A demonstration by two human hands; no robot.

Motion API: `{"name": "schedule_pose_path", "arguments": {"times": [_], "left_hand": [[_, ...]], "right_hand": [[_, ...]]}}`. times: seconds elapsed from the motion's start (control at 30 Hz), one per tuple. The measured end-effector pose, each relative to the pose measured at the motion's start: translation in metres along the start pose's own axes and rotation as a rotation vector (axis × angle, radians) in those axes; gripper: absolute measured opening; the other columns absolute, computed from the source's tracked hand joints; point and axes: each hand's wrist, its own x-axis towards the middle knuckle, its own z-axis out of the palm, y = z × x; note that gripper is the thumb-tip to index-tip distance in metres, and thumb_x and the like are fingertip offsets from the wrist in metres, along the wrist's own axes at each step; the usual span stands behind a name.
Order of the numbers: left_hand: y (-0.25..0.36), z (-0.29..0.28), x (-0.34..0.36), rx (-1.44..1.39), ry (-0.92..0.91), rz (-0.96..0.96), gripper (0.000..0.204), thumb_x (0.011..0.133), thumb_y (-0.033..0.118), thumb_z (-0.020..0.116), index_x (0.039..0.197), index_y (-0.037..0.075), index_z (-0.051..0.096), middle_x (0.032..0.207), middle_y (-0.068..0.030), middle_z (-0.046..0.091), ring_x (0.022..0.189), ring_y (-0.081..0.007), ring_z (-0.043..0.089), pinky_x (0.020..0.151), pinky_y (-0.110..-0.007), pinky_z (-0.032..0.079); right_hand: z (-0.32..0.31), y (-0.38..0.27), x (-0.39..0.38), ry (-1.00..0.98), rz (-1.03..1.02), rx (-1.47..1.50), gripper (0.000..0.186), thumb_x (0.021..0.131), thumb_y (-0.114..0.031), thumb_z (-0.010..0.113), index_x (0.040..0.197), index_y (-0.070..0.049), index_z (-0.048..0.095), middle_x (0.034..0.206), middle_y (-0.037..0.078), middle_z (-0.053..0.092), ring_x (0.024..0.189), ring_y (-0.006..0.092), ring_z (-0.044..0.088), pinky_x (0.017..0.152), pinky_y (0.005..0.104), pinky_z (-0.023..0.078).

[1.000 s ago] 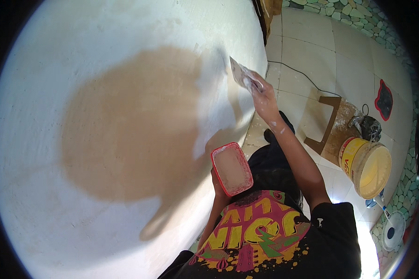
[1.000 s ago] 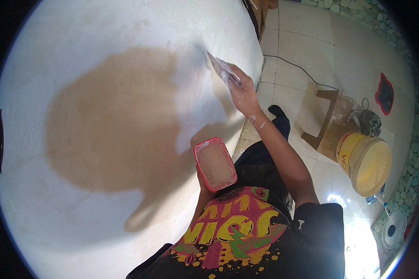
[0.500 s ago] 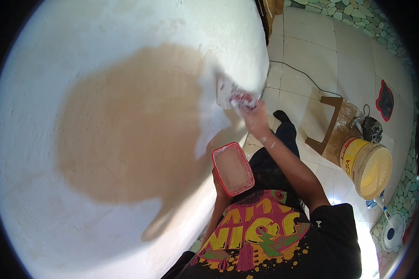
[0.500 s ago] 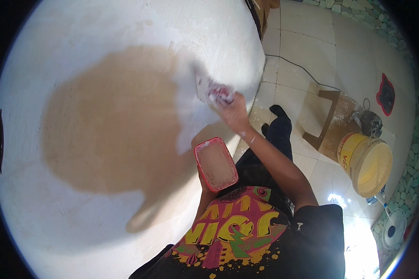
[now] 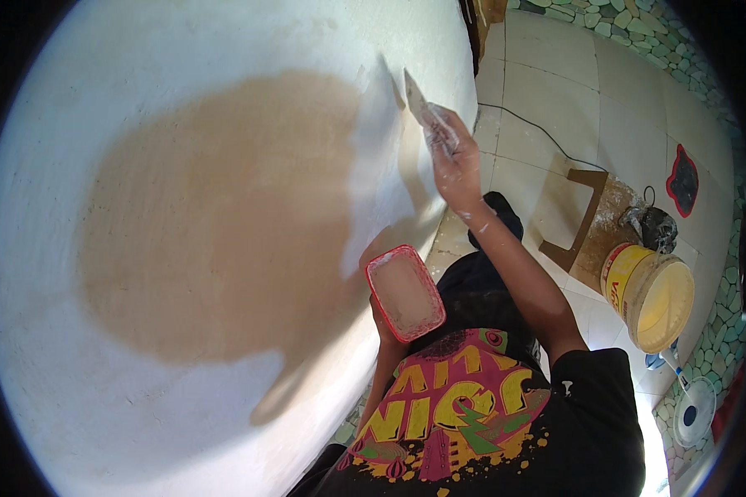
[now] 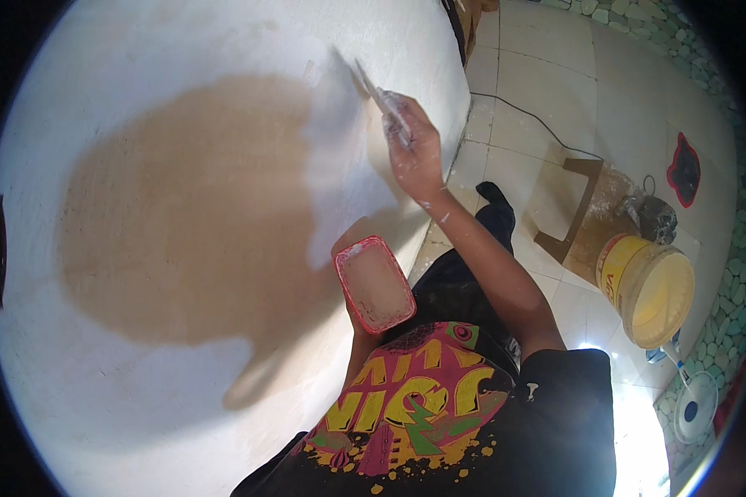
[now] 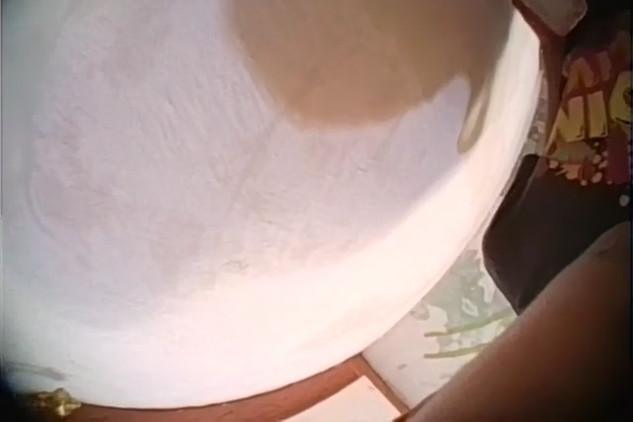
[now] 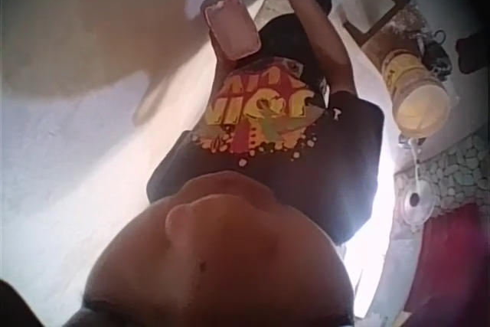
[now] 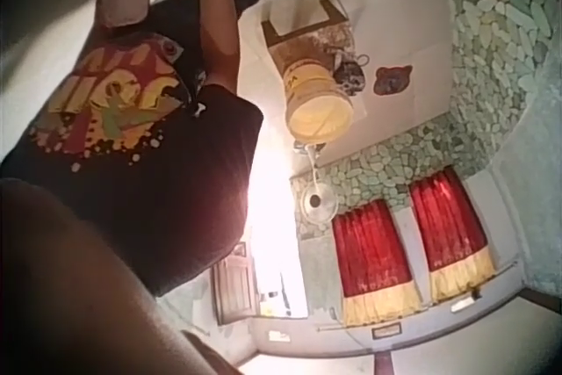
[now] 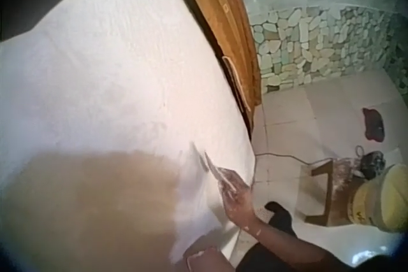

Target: Applying and smoothing white plaster or wall putty onto a wall using a putty knife.

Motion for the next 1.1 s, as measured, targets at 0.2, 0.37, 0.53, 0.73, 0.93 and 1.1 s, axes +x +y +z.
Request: {"name": "schedule_pose_path", "arguments": {"times": [0.2, 0.37, 0.53, 0.73, 0.93, 1.1], "left_hand": [[-0.004, -0.019, 0.003, -0.079, -0.006, -0.041, 0.066, 0.102, 0.055, 0.045, 0.152, 0.011, 0.041, 0.145, -0.0146, 0.055, 0.125, -0.0345, 0.060, 0.099, -0.056, 0.054], [0.001, -0.010, 0.006, 0.027, -0.038, 0.019, 0.063, 0.105, 0.050, 0.041, 0.150, 0.006, 0.043, 0.142, -0.0121, 0.057, 0.123, -0.0280, 0.061, 0.102, -0.045, 0.053], [-0.002, -0.012, 0.006, 0.030, 0.017, -0.048, 0.062, 0.105, 0.050, 0.040, 0.149, 0.006, 0.044, 0.140, -0.0117, 0.059, 0.121, -0.0277, 0.062, 0.102, -0.045, 0.054], [-0.002, -0.014, 0.006, -0.014, 0.068, -0.042, 0.061, 0.105, 0.050, 0.040, 0.147, 0.007, 0.046, 0.138, -0.0119, 0.060, 0.119, -0.0280, 0.063, 0.100, -0.046, 0.055], [0.003, -0.004, 0.004, -0.003, 0.020, -0.083, 0.060, 0.105, 0.049, 0.041, 0.148, 0.008, 0.045, 0.139, -0.0124, 0.059, 0.121, -0.0286, 0.063, 0.101, -0.046, 0.054], [0.002, 0.007, -0.002, -0.043, 0.047, -0.026, 0.062, 0.104, 0.050, 0.043, 0.150, 0.009, 0.043, 0.142, -0.0132, 0.057, 0.123, -0.0299, 0.061, 0.102, -0.048, 0.054]], "right_hand": [[0.019, 0.002, -0.041, -0.089, -0.118, -0.239, 0.041, 0.080, 0.017, 0.054, 0.118, 0.007, 0.063, 0.126, 0.020, 0.059, 0.112, 0.0291, 0.063, 0.095, 0.0293, 0.047], [0.008, -0.008, -0.046, -0.181, -0.006, -0.167, 0.039, 0.080, 0.016, 0.051, 0.116, 0.008, 0.064, 0.126, 0.022, 0.058, 0.111, 0.0338, 0.063, 0.094, 0.0296, 0.047], [0.026, 0.009, -0.030, -0.065, -0.209, -0.228, 0.041, 0.080, 0.015, 0.052, 0.118, 0.007, 0.065, 0.128, 0.021, 0.057, 0.112, 0.0350, 0.062, 0.098, 0.0305, 0.046], [0.005, 0.024, -0.064, -0.252, -0.159, -0.153, 0.047, 0.078, 0.016, 0.050, 0.121, 0.006, 0.065, 0.131, 0.021, 0.057, 0.115, 0.0356, 0.063, 0.098, 0.0317, 0.047], [0.010, 0.012, -0.009, -0.041, -0.147, -0.260, 0.053, 0.074, 0.018, 0.044, 0.122, 0.007, 0.065, 0.125, 0.021, 0.062, 0.111, 0.0311, 0.066, 0.090, 0.0280, 0.050], [0.024, 0.014, -0.036, -0.066, -0.169, -0.280, 0.049, 0.076, 0.017, 0.047, 0.121, 0.007, 0.065, 0.125, 0.020, 0.064, 0.111, 0.0311, 0.067, 0.095, 0.0291, 0.048]]}}
